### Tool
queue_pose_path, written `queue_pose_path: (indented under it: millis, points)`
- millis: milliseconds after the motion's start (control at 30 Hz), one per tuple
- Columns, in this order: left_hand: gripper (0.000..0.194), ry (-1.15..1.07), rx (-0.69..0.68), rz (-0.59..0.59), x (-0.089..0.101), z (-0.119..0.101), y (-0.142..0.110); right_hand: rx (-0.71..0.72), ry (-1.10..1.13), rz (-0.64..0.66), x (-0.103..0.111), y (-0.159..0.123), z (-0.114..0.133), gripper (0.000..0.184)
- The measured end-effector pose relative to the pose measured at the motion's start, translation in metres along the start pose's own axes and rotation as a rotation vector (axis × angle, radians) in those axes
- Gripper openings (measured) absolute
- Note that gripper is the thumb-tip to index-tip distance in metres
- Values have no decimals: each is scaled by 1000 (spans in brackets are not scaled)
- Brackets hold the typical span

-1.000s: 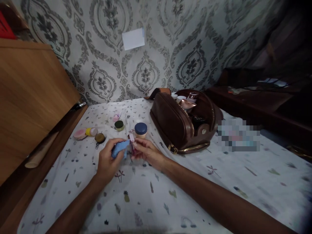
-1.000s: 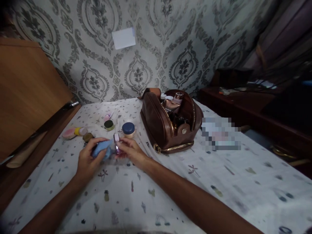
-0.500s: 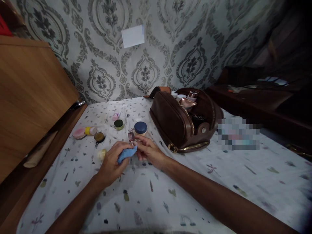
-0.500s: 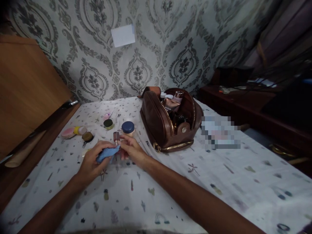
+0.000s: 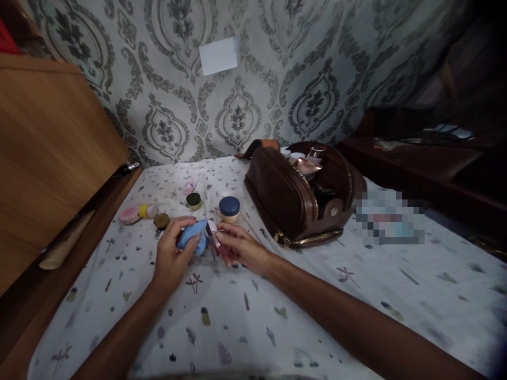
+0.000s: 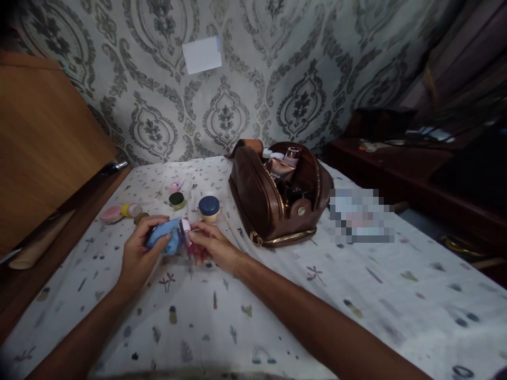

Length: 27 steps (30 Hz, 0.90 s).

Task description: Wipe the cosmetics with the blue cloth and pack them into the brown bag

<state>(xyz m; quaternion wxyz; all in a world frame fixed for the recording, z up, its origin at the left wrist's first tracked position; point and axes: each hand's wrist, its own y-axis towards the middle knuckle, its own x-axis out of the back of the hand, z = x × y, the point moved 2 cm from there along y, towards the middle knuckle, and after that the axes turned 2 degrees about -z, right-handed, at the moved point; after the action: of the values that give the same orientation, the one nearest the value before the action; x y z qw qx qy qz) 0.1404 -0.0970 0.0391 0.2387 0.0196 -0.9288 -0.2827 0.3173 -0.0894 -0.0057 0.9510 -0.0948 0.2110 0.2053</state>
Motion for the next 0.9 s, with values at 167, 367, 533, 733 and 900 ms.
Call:
queue_pose_path:
  millis: [167,367,533,733,900]
  points:
    - [18,12,-42,104,-4,-1,-1,30,-36,13,0,-2,0,41]
    - [18,-47,-202,304,-8,-9,-3,56,39,-89,6,5,-4,47]
    - [22,-116,-241,444,-10,-14,-6,94,64,-135,5,6,-1,45]
    - [18,-120,30,200,-3,-6,-2,76,59,-95,5,5,-3,51]
    - [20,-63,133,3,3,2,4,50,-6,36,1,2,-3,48]
